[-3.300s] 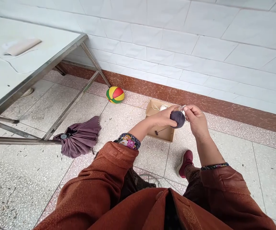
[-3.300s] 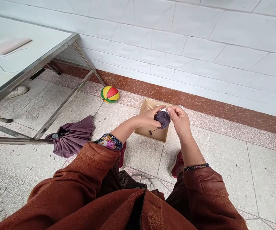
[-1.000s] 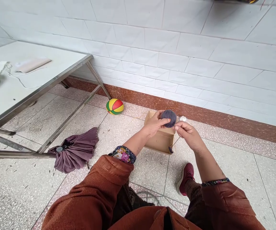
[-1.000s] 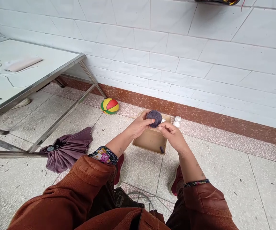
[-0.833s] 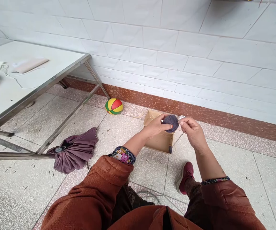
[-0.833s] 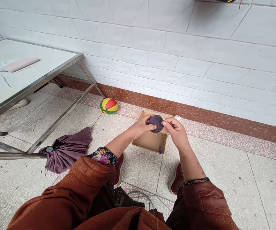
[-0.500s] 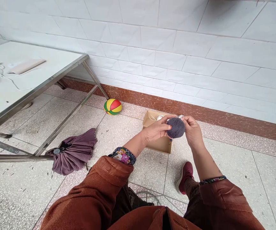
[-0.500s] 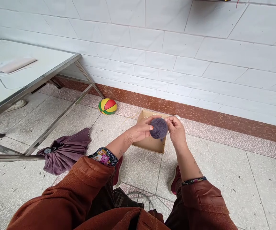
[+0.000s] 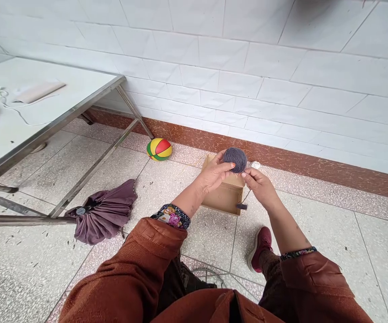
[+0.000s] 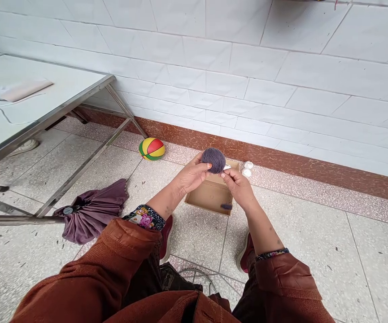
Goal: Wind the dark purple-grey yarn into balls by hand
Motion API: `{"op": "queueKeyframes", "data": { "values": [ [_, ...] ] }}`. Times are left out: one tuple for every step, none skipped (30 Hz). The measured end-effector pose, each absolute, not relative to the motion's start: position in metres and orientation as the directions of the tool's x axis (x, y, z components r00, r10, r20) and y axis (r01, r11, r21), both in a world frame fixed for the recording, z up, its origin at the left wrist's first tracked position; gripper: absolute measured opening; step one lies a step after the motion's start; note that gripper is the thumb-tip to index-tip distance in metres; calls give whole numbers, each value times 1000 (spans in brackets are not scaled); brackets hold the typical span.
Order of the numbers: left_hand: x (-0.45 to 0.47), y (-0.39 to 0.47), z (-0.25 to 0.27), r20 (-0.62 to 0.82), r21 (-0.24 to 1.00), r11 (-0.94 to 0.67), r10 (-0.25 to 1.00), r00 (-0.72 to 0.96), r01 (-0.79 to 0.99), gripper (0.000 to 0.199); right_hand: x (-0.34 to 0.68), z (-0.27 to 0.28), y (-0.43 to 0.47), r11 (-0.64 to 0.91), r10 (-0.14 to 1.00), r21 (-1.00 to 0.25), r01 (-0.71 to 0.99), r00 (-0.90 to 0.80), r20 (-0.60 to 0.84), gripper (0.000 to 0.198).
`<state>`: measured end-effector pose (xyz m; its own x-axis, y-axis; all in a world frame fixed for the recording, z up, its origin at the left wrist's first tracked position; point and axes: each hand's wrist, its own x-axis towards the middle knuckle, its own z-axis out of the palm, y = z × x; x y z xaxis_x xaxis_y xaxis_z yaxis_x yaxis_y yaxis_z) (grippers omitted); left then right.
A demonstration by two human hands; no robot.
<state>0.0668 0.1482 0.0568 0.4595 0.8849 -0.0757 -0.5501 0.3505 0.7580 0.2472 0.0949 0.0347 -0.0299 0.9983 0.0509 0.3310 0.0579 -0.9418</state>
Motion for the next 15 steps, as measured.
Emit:
{"op": "queueKeyframes", "data": {
  "values": [
    [67, 149, 57, -79, 769, 340, 891, 447, -542, 53, 247, 35, 95, 53, 998, -945, 321, -44, 41, 32],
    [67, 149, 57, -83, 778, 332, 896, 436, -533, 54, 246, 36, 94, 51, 998, -947, 317, -52, 36, 33],
    [67, 149, 57, -88, 787, 325, 901, 425, -524, 54, 246, 36, 94, 49, 998, -948, 315, -56, 33, 34],
    [68, 149, 57, -92, 797, 319, 904, 419, -513, 54, 245, 36, 94, 47, 998, -949, 313, -59, 30, 34],
    [68, 149, 56, -95, 807, 315, 904, 416, -500, 54, 245, 36, 94, 44, 998, -950, 309, -62, 25, 35],
    [69, 149, 56, -95, 815, 309, 906, 413, -490, 54, 244, 36, 93, 40, 998, -952, 305, -65, 21, 36],
    [69, 148, 56, -95, 822, 303, 907, 410, -482, 54, 244, 36, 93, 36, 998, -953, 300, -65, 17, 37],
    [70, 148, 55, -95, 827, 299, 908, 407, -475, 54, 244, 36, 93, 32, 998, -955, 294, -68, 13, 38],
    [70, 148, 55, -96, 831, 298, 909, 406, -470, 55, 244, 37, 92, 30, 998, -958, 286, -69, 10, 39],
    [70, 148, 55, -99, 833, 298, 909, 405, -466, 55, 244, 37, 92, 28, 998, -960, 277, -69, 9, 40],
    [70, 148, 55, -101, 835, 299, 909, 405, -463, 55, 245, 37, 92, 27, 998, -963, 268, -70, 9, 41],
    [70, 148, 55, -103, 836, 300, 908, 407, -459, 55, 245, 38, 92, 26, 997, -965, 260, -72, 8, 41],
    [70, 148, 55, -103, 837, 302, 906, 410, -456, 56, 245, 38, 92, 25, 997, -967, 253, -75, 6, 41],
    [70, 148, 55, -103, 838, 303, 905, 413, -454, 56, 245, 39, 92, 23, 997, -969, 247, -76, 4, 41],
    [70, 148, 55, -103, 838, 304, 904, 416, -453, 56, 245, 39, 92, 21, 997, -970, 241, -76, 3, 41]
  ]
}}
